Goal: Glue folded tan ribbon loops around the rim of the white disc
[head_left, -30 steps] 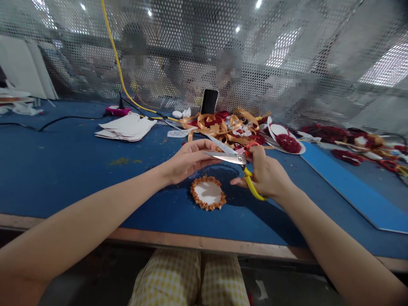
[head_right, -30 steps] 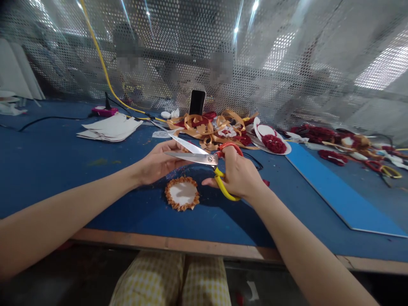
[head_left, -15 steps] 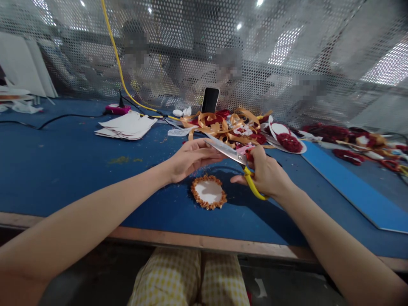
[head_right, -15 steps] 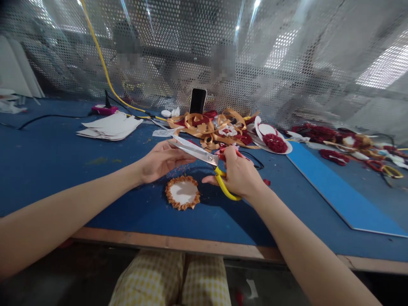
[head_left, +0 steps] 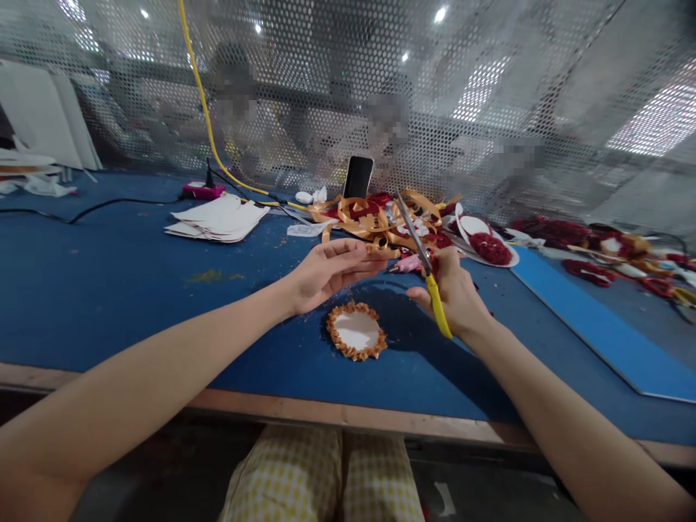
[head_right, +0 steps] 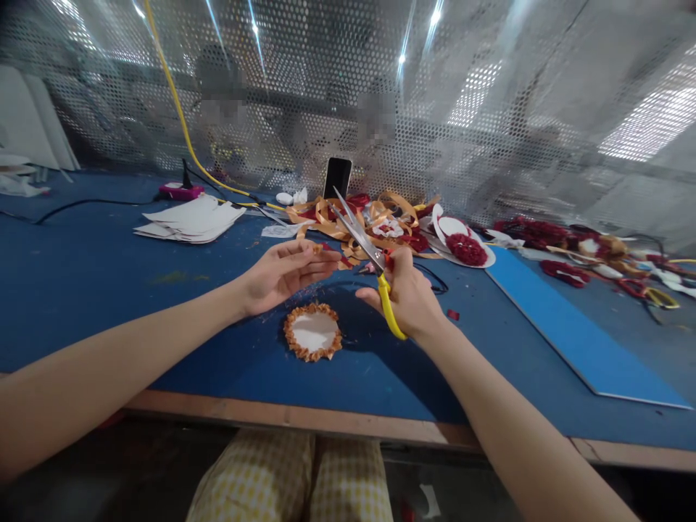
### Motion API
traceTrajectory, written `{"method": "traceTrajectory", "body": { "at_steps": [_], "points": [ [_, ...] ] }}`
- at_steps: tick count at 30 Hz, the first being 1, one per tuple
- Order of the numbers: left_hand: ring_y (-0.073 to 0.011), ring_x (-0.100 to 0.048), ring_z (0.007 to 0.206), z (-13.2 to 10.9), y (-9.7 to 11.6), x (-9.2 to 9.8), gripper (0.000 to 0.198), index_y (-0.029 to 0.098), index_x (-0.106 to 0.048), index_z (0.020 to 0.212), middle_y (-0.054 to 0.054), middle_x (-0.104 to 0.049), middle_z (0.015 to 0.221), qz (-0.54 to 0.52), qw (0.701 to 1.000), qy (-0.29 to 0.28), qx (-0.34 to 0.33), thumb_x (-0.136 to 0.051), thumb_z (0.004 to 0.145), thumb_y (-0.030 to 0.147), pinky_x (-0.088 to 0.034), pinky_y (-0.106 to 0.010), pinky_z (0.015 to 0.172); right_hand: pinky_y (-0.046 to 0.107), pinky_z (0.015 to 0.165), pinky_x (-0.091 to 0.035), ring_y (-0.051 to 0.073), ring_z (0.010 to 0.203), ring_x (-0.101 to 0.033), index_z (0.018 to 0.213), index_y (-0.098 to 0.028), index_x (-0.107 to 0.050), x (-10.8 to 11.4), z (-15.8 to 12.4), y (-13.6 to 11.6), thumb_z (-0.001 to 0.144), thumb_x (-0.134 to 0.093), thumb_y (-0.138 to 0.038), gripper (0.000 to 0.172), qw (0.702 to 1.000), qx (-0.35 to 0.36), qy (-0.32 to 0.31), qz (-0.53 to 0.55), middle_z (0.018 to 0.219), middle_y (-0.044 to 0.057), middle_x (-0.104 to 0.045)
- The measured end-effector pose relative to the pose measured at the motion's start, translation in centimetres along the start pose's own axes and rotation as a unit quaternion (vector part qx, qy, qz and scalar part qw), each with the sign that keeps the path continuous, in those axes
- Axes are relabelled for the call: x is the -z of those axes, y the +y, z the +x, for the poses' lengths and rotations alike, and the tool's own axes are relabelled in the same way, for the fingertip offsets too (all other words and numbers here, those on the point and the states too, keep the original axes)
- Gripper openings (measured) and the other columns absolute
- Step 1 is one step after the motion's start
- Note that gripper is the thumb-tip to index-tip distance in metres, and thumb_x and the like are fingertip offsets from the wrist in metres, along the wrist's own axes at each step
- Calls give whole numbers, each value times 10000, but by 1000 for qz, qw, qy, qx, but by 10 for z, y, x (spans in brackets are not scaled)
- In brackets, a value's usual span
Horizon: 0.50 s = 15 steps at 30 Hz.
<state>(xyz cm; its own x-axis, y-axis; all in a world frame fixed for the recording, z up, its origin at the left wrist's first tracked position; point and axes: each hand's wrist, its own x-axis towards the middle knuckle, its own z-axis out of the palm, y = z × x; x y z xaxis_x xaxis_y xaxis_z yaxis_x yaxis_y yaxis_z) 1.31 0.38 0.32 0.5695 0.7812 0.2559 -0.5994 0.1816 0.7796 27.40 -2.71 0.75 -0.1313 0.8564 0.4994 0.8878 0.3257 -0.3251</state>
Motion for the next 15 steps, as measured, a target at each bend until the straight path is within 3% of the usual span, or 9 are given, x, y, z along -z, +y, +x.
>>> {"method": "traceTrajectory", "body": {
  "at_steps": [4, 8, 11, 15],
  "points": [
    [-185, -795, 947, 3, 0, 2, 139, 142, -736, 834, -90, -837, 1021, -16, 999, 35, 12, -863, 826, 198, -551, -380, 1083, 352, 615, -409, 274, 675, -610, 995, -255, -425, -5, 0, -5, 740, -577, -922, 730, 998, -53, 29, -22, 794, 73, -649],
    [-140, -766, 769, 6, 2, 2, 38, 132, -740, 854, -69, -823, 884, -30, 994, 91, 43, -777, 850, 126, -608, -337, 968, 391, 750, -487, 333, 878, -683, 1086, -180, -587, -6, 12, -8, 815, -681, -677, 574, 989, -93, 62, -91, 948, 163, -723],
    [-110, -722, 681, 6, 3, 0, 43, 129, -726, 821, -45, -791, 796, -48, 992, 103, 53, -763, 827, 107, -627, -301, 894, 383, 804, -490, 340, 986, -692, 1049, -169, -665, -6, 33, -18, 824, -699, -522, 420, 988, -49, -4, -145, 1052, 182, -744],
    [-67, -634, 608, 3, 2, -2, 139, 126, -698, 770, 0, -715, 703, -52, 995, 70, 43, -831, 765, 164, -635, -271, 831, 324, 668, -428, 264, 807, -677, 831, -199, -682, -19, 72, -48, 843, -674, -447, 248, 974, -3, -163, -159, 897, 123, -753]
  ]
}}
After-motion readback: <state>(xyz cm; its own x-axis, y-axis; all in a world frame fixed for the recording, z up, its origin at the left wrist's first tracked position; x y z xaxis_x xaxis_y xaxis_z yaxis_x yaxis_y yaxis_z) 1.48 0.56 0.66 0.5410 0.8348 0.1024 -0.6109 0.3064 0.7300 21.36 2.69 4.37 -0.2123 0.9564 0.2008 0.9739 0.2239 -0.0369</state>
